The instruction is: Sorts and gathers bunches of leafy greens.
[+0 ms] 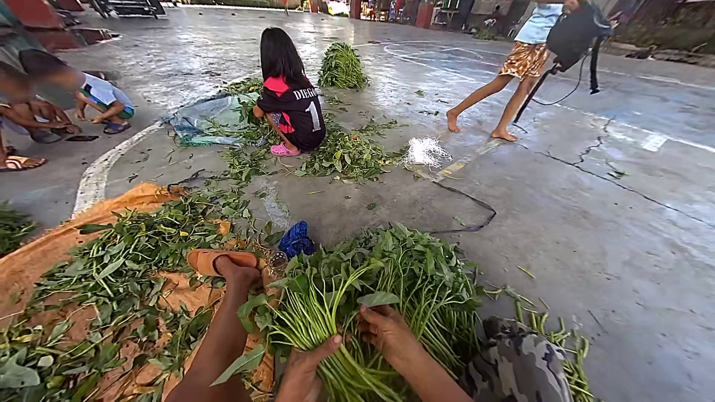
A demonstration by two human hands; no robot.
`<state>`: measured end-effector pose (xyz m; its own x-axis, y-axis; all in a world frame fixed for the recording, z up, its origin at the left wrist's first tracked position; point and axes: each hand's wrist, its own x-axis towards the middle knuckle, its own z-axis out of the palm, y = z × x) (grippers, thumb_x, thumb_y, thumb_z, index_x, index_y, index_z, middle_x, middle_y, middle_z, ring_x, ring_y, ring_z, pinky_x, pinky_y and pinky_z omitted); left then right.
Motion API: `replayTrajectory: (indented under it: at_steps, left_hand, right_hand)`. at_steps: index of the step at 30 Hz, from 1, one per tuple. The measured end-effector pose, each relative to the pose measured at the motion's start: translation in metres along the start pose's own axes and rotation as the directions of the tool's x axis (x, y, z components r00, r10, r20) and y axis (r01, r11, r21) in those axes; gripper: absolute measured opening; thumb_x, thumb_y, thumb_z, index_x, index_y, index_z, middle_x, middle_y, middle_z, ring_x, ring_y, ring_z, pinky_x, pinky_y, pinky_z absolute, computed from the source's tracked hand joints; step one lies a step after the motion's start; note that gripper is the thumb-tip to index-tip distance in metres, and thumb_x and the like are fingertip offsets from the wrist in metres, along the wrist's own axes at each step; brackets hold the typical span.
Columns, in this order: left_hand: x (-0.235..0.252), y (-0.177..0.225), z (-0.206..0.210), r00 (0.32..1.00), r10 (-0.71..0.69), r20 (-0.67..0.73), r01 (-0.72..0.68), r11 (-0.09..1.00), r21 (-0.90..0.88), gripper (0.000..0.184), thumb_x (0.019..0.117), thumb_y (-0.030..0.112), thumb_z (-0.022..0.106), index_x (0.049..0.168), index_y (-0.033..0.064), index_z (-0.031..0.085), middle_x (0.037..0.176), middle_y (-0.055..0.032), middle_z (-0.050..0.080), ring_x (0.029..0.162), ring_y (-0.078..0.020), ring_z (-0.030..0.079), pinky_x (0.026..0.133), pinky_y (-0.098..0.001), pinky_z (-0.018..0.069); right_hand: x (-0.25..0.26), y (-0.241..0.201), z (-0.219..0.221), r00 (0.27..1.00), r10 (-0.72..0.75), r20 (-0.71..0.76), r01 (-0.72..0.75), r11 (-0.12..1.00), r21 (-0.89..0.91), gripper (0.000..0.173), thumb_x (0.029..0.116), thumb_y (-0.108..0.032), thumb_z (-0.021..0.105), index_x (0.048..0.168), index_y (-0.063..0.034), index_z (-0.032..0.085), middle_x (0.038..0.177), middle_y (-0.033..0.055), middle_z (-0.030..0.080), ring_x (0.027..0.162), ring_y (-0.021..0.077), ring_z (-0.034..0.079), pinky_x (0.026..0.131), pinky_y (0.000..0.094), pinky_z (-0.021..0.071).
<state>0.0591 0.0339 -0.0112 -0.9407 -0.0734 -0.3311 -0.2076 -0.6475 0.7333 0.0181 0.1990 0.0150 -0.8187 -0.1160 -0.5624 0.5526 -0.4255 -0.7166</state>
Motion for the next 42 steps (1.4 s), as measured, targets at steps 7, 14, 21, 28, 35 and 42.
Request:
replayTrajectory:
  at_steps: [7, 14, 21, 28, 35, 42]
  left_hand:
    - [0.005, 0.007, -0.003, 0.952, 0.07, -0.298, -0.069, 0.998, 0.013, 0.018, 0.0969, -0.008, 0.056, 0.114, -0.0021, 0.058, 0.086, -0.0103, 0.074, 0.074, -0.0186, 0.074, 0.069, -0.0335, 0.0639]
    - [-0.009, 0.037, 0.006, 0.996, 0.052, 0.077, -0.034, 0.976, -0.217, 0.031, 0.0842, 0.002, 0.067, 0.113, 0.0109, 0.065, 0.088, -0.0044, 0.076, 0.079, -0.0193, 0.075, 0.077, -0.0382, 0.0646]
    - [-0.003, 0.029, 0.025, 0.968, 0.242, 0.07, -0.238, 0.969, -0.062, 0.029, 0.084, -0.001, 0.067, 0.113, 0.0048, 0.062, 0.097, -0.0058, 0.076, 0.087, -0.0194, 0.075, 0.083, -0.0365, 0.0641]
    - [0.018, 0.001, -0.008, 0.999, -0.029, -0.045, 0.024, 0.995, -0.098, 0.028, 0.0984, -0.003, 0.044, 0.119, 0.0062, 0.059, 0.097, -0.0042, 0.075, 0.083, -0.0175, 0.075, 0.074, -0.035, 0.0646]
    - [0.02, 0.011, -0.012, 0.998, -0.024, -0.054, 0.025, 1.0, 0.015, 0.032, 0.0949, -0.009, 0.048, 0.123, 0.0034, 0.058, 0.096, -0.0053, 0.073, 0.08, -0.0178, 0.074, 0.072, -0.0354, 0.0646]
    - [0.016, -0.009, 0.023, 0.998, 0.036, 0.043, -0.043, 0.983, 0.181, 0.038, 0.0788, -0.015, 0.066, 0.115, -0.0082, 0.06, 0.095, -0.0168, 0.074, 0.081, -0.026, 0.074, 0.074, -0.0375, 0.064]
  right_hand:
    - [-0.002, 0.03, -0.031, 0.886, -0.184, 0.426, 0.451, 0.561, -0.694, 0.071, 0.0873, -0.035, 0.079, 0.143, 0.0007, 0.053, 0.141, 0.0217, 0.055, 0.13, 0.0312, 0.053, 0.109, 0.047, 0.0451]
    - [-0.02, 0.028, -0.008, 0.764, 0.023, 0.644, 0.574, 0.431, -0.696, 0.071, 0.0778, -0.029, 0.089, 0.13, 0.0099, 0.06, 0.118, 0.0272, 0.068, 0.114, 0.0337, 0.066, 0.103, 0.0497, 0.0476]
    - [-0.036, 0.027, -0.001, 0.86, -0.049, 0.508, 0.481, 0.407, -0.776, 0.066, 0.0845, -0.028, 0.083, 0.136, 0.0059, 0.058, 0.118, 0.0239, 0.069, 0.112, 0.0331, 0.067, 0.101, 0.0508, 0.049]
    - [-0.014, 0.043, -0.058, 0.875, -0.109, 0.471, 0.452, 0.534, -0.715, 0.067, 0.0877, -0.03, 0.08, 0.138, 0.0057, 0.053, 0.133, 0.0268, 0.058, 0.12, 0.0341, 0.06, 0.104, 0.0473, 0.0481]
    - [0.037, 0.023, -0.135, 0.775, -0.272, -0.57, 0.153, 0.956, -0.248, 0.043, 0.1013, -0.015, 0.064, 0.135, 0.0048, 0.047, 0.106, 0.0152, 0.058, 0.073, 0.0148, 0.055, 0.065, 0.0304, 0.048]
    - [0.032, 0.019, -0.12, 0.684, -0.614, -0.394, 0.345, 0.748, -0.566, 0.023, 0.0923, -0.008, 0.073, 0.11, 0.0053, 0.065, 0.097, 0.014, 0.069, 0.086, 0.0203, 0.068, 0.078, 0.0375, 0.0573]
